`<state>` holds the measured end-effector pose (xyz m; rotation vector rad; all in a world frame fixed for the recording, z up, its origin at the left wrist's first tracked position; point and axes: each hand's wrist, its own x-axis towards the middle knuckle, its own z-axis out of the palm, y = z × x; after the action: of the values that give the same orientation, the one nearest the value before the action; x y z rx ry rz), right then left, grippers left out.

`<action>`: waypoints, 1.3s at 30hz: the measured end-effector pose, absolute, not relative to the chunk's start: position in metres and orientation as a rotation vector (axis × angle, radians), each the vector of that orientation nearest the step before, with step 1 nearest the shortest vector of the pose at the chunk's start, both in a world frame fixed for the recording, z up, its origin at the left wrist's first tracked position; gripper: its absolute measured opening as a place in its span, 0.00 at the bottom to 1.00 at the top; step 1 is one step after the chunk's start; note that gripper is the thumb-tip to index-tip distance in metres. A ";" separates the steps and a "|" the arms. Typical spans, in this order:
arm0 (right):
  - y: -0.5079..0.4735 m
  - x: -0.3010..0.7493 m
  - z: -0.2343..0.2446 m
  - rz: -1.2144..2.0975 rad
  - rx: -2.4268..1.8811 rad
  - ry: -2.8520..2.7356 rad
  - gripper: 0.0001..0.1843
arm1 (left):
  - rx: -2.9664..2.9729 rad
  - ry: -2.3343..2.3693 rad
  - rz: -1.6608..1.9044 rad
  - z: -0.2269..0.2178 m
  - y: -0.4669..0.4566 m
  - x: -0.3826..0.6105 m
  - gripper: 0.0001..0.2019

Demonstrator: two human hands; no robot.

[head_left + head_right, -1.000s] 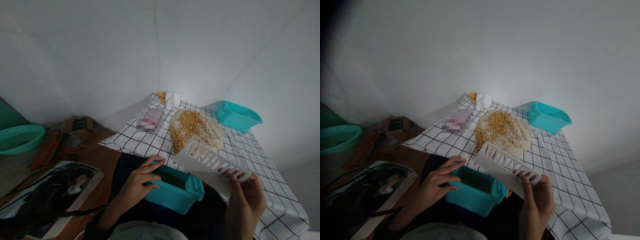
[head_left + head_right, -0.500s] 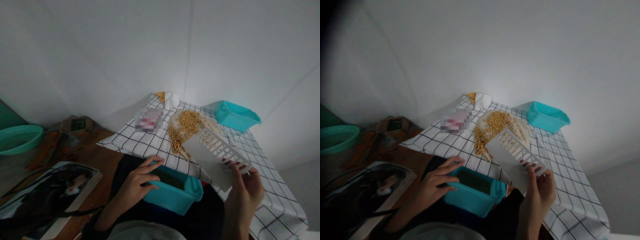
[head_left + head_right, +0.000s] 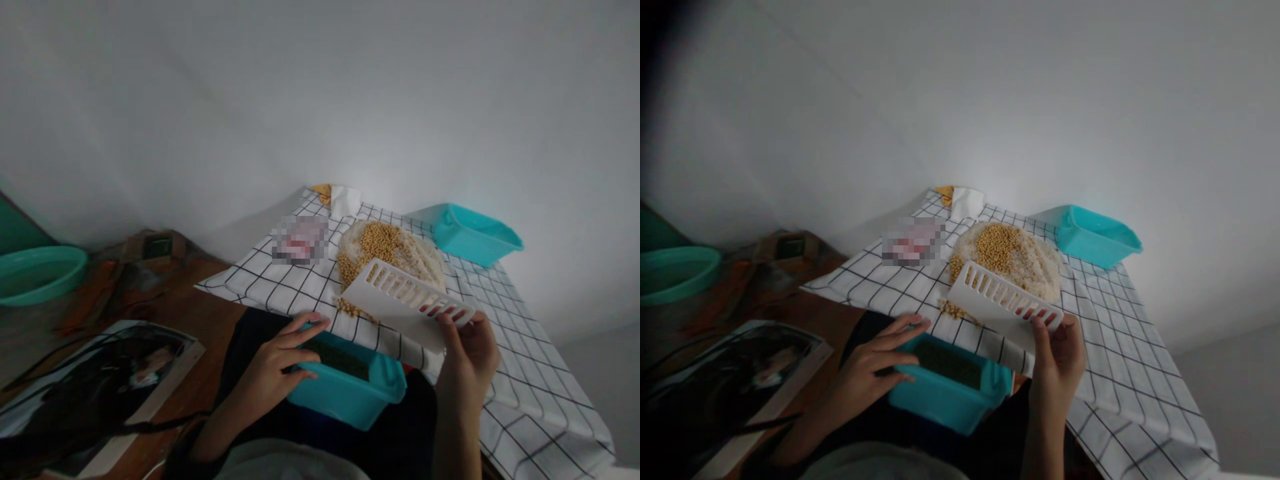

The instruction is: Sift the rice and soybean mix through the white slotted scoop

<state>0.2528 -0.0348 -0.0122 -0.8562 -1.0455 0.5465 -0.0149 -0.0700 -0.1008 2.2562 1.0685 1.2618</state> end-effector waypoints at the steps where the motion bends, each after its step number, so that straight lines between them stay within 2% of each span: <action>1: -0.036 0.253 -0.012 0.541 -0.853 -1.043 0.12 | 2.255 1.067 1.266 -0.101 -0.070 -0.015 0.09; 19: -0.061 0.269 -0.022 0.386 -0.934 -0.861 0.14 | 2.240 1.093 1.230 -0.094 -0.069 -0.016 0.08; 39: -0.066 0.267 -0.022 0.439 -0.923 -0.940 0.13 | 2.209 1.092 1.241 -0.093 -0.069 -0.015 0.10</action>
<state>0.2672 -0.0660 -0.0223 -0.9227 -0.9397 0.4387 -0.0150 -0.0693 -0.0931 2.2087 1.0916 1.2407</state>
